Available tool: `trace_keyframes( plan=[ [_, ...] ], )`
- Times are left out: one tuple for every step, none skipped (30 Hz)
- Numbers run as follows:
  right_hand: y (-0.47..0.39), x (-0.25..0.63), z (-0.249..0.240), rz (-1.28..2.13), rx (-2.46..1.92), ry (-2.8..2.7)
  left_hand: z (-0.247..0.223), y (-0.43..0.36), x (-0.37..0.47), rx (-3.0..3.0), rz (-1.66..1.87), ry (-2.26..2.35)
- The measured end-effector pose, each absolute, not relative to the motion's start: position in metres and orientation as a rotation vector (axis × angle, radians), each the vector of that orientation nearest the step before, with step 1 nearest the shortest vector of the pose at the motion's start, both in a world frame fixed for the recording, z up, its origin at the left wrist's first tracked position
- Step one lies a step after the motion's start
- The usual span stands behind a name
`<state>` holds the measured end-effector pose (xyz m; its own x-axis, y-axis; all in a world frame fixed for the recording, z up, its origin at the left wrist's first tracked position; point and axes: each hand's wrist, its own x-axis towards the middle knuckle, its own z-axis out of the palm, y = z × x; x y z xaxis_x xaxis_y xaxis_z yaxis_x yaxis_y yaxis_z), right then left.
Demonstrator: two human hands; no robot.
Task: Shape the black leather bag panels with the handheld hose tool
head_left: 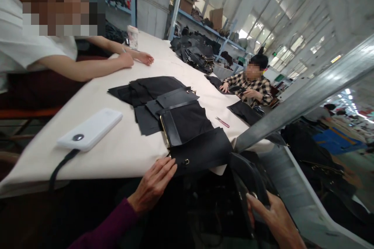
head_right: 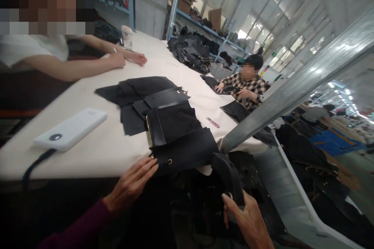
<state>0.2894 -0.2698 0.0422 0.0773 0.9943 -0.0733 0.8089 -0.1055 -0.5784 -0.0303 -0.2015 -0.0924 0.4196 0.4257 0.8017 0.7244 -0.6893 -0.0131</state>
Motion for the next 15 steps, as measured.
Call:
trace_keyframes(
  plan=[
    [-0.271, 0.288, 0.042, 0.631, -1.990, -1.786, -0.094, -0.205, -0.031, -2.290, -1.237, -1.024],
    [-0.273, 0.286, 0.043, 0.601, -2.000, -1.787, -0.094, -0.208, -0.032, -2.245, -1.318, -1.076],
    [-0.274, 0.283, 0.043, 0.575, -2.007, -1.788, -0.093, -0.210, -0.031, -2.192, -1.398, -1.138],
    [-0.275, 0.279, 0.044, 0.561, -2.010, -1.795, -0.091, -0.211, -0.030, -2.138, -1.475, -1.217],
    [-0.275, 0.275, 0.044, 0.556, -2.005, -1.808, -0.088, -0.211, -0.029, -2.089, -1.552, -1.318],
    [-0.275, 0.271, 0.045, 0.554, -1.996, -1.823, -0.083, -0.209, -0.028, -2.045, -1.642, -1.449],
    [-0.275, 0.266, 0.046, 0.554, -1.981, -1.841, -0.078, -0.207, -0.027, -2.014, -1.747, -1.614],
    [-0.275, 0.261, 0.046, 0.560, -1.959, -1.858, -0.071, -0.204, -0.026, -1.998, -1.865, -1.799],
    [-0.274, 0.256, 0.047, 0.584, -1.931, -1.877, -0.063, -0.200, -0.026, -1.995, -1.990, -1.984],
    [-0.274, 0.252, 0.047, 0.628, -1.903, -1.891, -0.055, -0.196, -0.026, -2.000, -2.109, -2.153],
    [-0.273, 0.248, 0.048, 0.686, -1.879, -1.897, -0.048, -0.191, -0.027, -2.017, -2.201, -2.292],
    [-0.272, 0.246, 0.048, 0.745, -1.862, -1.898, -0.041, -0.186, -0.028, -2.041, -2.264, -2.390],
    [-0.272, 0.244, 0.047, 0.791, -1.851, -1.896, -0.036, -0.180, -0.029, -2.067, -2.307, -2.453],
    [-0.271, 0.243, 0.046, 0.814, -1.846, -1.897, -0.032, -0.174, -0.031, -2.091, -2.339, -2.496],
    [-0.270, 0.243, 0.046, 0.808, -1.846, -1.903, -0.029, -0.167, -0.032, -2.113, -2.364, -2.540]
  ],
)
